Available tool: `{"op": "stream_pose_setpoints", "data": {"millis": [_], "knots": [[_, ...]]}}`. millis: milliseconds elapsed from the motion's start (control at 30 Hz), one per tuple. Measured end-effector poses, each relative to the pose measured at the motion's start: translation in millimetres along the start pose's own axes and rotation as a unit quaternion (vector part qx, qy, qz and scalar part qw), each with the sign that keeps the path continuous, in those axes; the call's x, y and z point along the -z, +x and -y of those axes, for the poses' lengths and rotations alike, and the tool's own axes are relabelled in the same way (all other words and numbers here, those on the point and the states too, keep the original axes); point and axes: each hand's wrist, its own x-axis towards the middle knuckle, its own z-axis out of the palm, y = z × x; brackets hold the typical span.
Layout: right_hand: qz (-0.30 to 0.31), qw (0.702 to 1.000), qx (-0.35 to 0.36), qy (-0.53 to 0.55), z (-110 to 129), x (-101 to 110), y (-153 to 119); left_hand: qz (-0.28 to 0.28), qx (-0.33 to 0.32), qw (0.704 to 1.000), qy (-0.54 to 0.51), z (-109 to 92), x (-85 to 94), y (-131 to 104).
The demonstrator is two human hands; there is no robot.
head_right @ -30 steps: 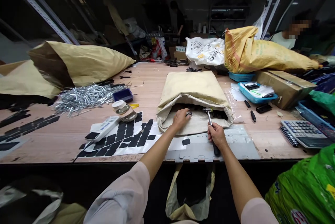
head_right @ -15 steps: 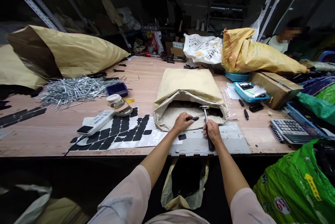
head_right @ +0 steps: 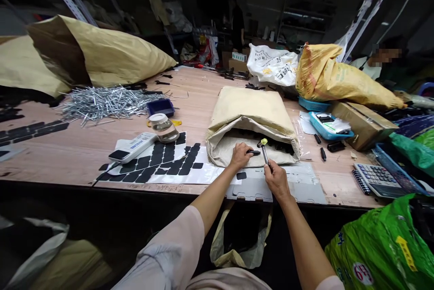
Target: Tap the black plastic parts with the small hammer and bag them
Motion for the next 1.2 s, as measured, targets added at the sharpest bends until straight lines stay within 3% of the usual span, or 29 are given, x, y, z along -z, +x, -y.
{"op": "stream_pose_setpoints", "data": {"millis": [133,500,767,967,1067,1200], "knots": [[0.003,0.999,0.002,-0.045,-4,-4,1,0.003,0.004,1.0,0.002,-2,1.0,0],[0.027,1.0,-0.006,-0.001,-6,-19,2,0.005,0.011,1.0,-0.01,-4,4.2,-1],[0.026,0.991,-0.052,0.12,-26,-12,6,0.002,-0.005,1.0,0.006,-3,2.3,-5],[-0.039,0.958,-0.098,0.268,-34,-4,16,0.015,-0.016,1.0,0.011,-10,13.0,-6],[-0.054,0.945,-0.107,0.306,-36,-3,20,-0.003,-0.054,0.998,-0.028,-22,24.3,-31],[-0.06,0.94,-0.11,0.316,-36,-3,21,-0.052,-0.136,0.986,-0.086,-37,31.6,-112]]}}
